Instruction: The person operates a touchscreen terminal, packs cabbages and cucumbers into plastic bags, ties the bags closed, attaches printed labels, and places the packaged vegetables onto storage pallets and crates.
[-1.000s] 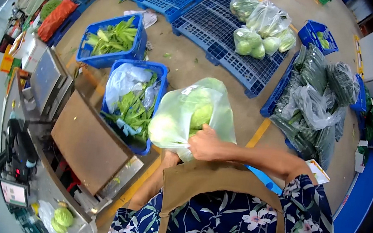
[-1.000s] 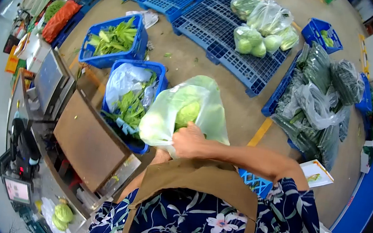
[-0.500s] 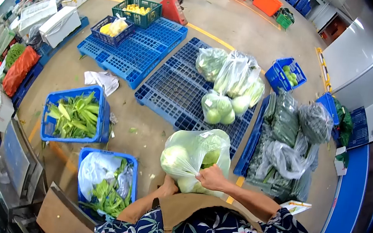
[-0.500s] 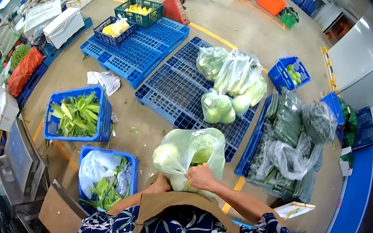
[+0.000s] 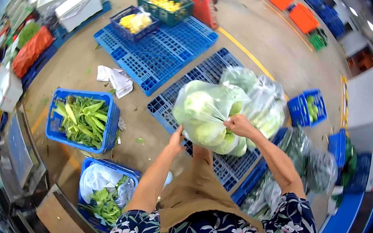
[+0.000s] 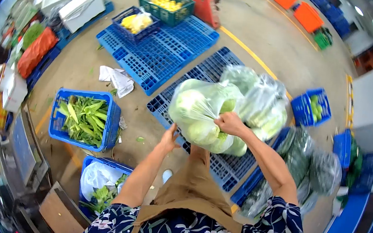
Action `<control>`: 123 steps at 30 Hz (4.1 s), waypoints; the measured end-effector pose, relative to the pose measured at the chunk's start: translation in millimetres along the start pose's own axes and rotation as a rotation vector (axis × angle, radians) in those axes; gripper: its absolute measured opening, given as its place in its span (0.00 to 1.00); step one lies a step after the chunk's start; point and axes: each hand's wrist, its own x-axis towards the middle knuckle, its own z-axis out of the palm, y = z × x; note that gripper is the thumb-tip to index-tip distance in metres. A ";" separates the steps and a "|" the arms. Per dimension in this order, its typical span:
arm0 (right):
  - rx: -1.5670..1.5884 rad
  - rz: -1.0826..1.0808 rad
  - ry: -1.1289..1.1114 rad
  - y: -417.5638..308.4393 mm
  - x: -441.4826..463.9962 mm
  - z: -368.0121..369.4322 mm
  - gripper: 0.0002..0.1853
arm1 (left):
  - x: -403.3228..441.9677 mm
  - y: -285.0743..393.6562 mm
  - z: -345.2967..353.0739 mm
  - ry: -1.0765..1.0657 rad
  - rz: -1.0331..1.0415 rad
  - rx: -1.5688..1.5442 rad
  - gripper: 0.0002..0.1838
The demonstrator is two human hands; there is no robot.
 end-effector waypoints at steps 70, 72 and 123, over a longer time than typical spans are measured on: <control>0.457 -1.004 -0.669 -1011.0 -719.1 895.2 0.68 | -889.3 -979.5 -561.8 2.119 0.473 -0.725 0.30; 0.432 -0.998 -0.602 -1027.9 -725.7 915.9 0.69 | -987.0 -926.9 -669.4 1.985 0.644 -0.613 0.40; 1.049 0.073 0.388 -789.3 -571.6 924.0 0.47 | -732.8 -447.8 -947.8 0.592 0.551 -0.101 0.52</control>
